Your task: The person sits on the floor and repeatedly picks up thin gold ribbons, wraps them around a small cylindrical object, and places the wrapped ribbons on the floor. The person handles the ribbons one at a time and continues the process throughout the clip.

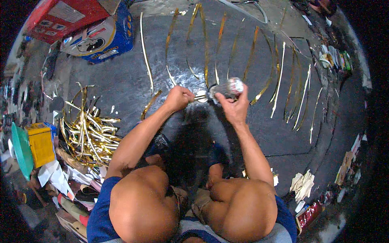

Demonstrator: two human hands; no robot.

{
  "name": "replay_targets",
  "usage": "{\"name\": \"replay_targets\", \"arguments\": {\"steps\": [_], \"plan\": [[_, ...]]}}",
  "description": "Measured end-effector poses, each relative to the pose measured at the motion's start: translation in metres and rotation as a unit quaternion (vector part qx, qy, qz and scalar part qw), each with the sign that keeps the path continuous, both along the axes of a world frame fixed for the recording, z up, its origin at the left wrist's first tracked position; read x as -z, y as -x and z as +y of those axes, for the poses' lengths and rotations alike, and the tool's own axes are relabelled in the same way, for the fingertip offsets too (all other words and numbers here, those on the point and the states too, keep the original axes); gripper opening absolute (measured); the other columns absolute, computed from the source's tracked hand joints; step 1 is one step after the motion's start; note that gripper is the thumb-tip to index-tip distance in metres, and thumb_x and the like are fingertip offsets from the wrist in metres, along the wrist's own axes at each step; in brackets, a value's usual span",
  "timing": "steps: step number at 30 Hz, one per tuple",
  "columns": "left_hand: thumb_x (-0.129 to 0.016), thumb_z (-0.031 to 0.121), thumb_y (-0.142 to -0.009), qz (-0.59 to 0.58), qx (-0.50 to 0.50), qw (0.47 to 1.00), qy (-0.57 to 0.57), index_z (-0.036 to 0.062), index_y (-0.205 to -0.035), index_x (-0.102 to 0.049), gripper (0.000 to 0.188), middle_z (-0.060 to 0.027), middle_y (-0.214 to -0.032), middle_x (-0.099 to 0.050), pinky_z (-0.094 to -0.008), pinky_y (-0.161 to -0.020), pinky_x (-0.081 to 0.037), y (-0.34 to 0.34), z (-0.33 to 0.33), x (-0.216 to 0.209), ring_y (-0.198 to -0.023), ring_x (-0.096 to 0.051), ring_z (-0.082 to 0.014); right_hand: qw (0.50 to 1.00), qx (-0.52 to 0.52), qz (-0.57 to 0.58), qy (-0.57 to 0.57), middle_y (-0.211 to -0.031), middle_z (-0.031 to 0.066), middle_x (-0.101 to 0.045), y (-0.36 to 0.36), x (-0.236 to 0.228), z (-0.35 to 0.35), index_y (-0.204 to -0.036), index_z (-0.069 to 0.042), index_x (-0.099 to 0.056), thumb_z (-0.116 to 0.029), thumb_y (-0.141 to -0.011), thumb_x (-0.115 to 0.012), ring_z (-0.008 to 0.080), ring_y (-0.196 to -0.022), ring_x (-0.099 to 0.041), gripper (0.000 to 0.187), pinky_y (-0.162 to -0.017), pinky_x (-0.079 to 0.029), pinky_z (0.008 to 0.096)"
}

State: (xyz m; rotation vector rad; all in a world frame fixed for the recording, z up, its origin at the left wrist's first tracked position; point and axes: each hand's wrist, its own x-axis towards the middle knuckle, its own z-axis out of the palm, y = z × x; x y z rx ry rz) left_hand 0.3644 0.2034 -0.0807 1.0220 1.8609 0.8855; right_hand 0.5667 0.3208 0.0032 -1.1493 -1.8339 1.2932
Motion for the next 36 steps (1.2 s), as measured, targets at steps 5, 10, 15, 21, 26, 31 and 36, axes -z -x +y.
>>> {"name": "replay_targets", "arguments": {"steps": [5, 10, 15, 21, 26, 31, 36], "plan": [[-0.066, 0.010, -0.075, 0.036, -0.004, 0.998, 0.050, 0.0036, -0.087, -0.077, 0.018, -0.0139, -0.085, -0.074, -0.0361, -0.076, -0.055, -0.006, 0.022, 0.006, -0.079, -0.072, -0.0255, 0.982, -0.083, -0.096, -0.142, -0.109, 0.0204, -0.068, 0.010, 0.029, -0.017, -0.129, -0.002, -0.048, -0.025, -0.073, -0.088, 0.0354, -0.098, -0.069, 0.072, -0.082, -0.056, 0.0411], [-0.073, 0.011, -0.072, 0.113, 0.033, 0.981, -0.151, 0.0042, -0.121, -0.065, 0.050, -0.0164, -0.111, -0.067, -0.0380, -0.093, -0.051, -0.020, 0.009, -0.019, -0.103, -0.066, -0.0280, 0.947, -0.135, -0.119, -0.267, -0.119, 0.0214, -0.063, 0.008, 0.042, -0.023, -0.131, 0.000, -0.047, -0.022, -0.076, -0.084, 0.0378, -0.107, -0.065, 0.069, -0.089, -0.054, 0.0420], [-0.080, 0.009, -0.070, 0.083, 0.021, 0.962, -0.261, 0.0039, -0.131, -0.053, 0.067, -0.0173, -0.119, -0.062, -0.0414, -0.097, -0.050, -0.043, 0.013, -0.032, -0.111, -0.063, -0.0360, 0.979, -0.138, -0.089, -0.118, -0.114, 0.0163, -0.064, -0.001, 0.044, -0.021, -0.128, -0.004, -0.050, -0.002, -0.078, -0.075, 0.0303, -0.099, -0.066, 0.056, -0.090, -0.052, 0.0359], [-0.080, 0.008, -0.071, 0.119, 0.004, 0.962, -0.245, 0.0028, -0.119, -0.058, 0.052, -0.0182, -0.110, -0.067, -0.0401, -0.087, -0.054, -0.048, 0.023, -0.023, -0.104, -0.066, -0.0362, 0.987, -0.009, -0.108, 0.115, -0.088, 0.0026, -0.067, -0.008, 0.094, 0.015, -0.109, -0.003, -0.060, -0.007, -0.081, -0.072, 0.0090, -0.078, -0.059, 0.031, -0.075, -0.048, 0.0250], [-0.078, -0.001, -0.069, 0.108, -0.003, 0.966, -0.235, 0.0018, -0.113, -0.060, 0.048, -0.0185, -0.107, -0.067, -0.0409, -0.086, -0.054, -0.047, 0.022, -0.025, -0.103, -0.066, -0.0378, 0.985, 0.004, -0.094, 0.146, -0.081, 0.0061, -0.070, 0.006, 0.117, 0.025, -0.103, -0.005, -0.059, -0.002, -0.075, -0.073, 0.0151, -0.073, -0.065, 0.032, -0.068, -0.053, 0.0324], [-0.078, -0.002, -0.068, 0.113, 0.001, 0.965, -0.236, 0.0016, -0.111, -0.060, 0.047, -0.0189, -0.104, -0.067, -0.0407, -0.084, -0.054, -0.043, 0.019, -0.030, -0.100, -0.066, -0.0378, 0.971, 0.026, 0.007, 0.239, -0.082, 0.0092, -0.070, 0.015, 0.102, 0.021, -0.102, -0.007, -0.052, 0.004, -0.071, -0.073, 0.0174, -0.073, -0.065, 0.039, -0.065, -0.053, 0.0327], [-0.076, 0.001, -0.067, 0.119, 0.004, 0.962, -0.244, 0.0028, -0.114, -0.059, 0.050, -0.0188, -0.103, -0.068, -0.0401, -0.083, -0.055, -0.043, 0.020, -0.029, -0.099, -0.068, -0.0370, 0.949, 0.089, 0.079, 0.292, -0.092, 0.0149, -0.070, 0.004, 0.061, 0.019, -0.109, -0.004, -0.044, 0.007, -0.078, -0.070, 0.0170, -0.074, -0.063, 0.042, -0.065, -0.050, 0.0297]]}}
